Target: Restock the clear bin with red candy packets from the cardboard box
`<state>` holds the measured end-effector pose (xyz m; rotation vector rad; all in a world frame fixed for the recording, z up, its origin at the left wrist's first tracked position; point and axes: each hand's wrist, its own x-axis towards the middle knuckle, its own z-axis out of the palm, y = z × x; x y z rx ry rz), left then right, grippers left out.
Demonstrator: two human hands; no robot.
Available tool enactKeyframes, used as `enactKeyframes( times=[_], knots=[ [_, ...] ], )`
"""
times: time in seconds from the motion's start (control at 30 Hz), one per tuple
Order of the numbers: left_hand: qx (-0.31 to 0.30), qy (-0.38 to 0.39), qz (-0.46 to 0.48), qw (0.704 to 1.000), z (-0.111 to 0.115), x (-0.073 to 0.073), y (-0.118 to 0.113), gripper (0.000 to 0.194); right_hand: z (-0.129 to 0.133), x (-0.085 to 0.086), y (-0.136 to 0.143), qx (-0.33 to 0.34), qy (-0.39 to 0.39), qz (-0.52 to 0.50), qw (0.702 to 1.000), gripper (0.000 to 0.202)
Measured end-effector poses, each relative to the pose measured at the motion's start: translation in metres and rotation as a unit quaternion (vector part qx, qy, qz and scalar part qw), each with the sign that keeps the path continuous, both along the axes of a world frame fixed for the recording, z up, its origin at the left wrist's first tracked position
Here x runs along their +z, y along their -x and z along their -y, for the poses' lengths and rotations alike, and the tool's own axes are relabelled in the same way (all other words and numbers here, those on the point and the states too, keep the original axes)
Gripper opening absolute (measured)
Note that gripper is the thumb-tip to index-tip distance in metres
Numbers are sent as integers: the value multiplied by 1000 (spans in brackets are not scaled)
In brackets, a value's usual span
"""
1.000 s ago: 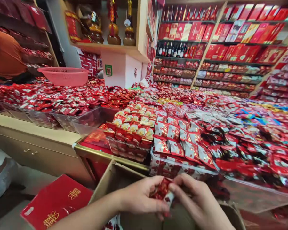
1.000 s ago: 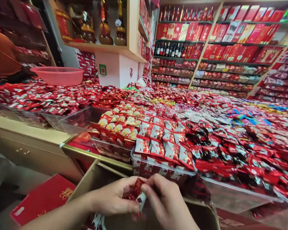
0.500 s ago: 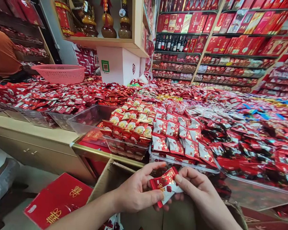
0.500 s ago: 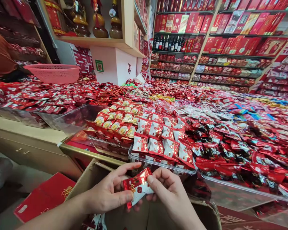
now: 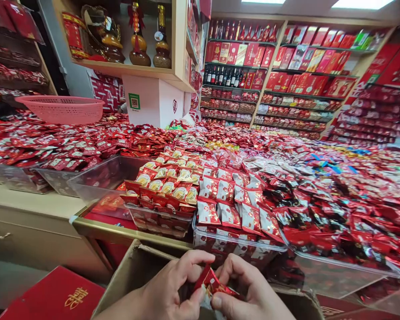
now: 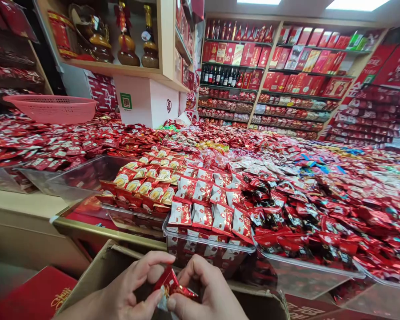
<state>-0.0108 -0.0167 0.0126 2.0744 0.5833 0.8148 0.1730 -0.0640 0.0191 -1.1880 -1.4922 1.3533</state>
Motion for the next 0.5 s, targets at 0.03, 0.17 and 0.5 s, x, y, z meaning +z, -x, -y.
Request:
enactKeyframes(
  times=[0.03,0.17,0.5],
  knots=[
    [-5,-41,-28,999,0,-2,0,48,0,-1,0,-4,-4,13,1000,22],
    [-52,-105,-6,993,-4,-6,1,45,4,10,-3,7,-44,57,997,21],
    [-17,-133,-75,988,-14,-6,2,21,-49,101,-95,-224,-199,65,952,32]
  ],
)
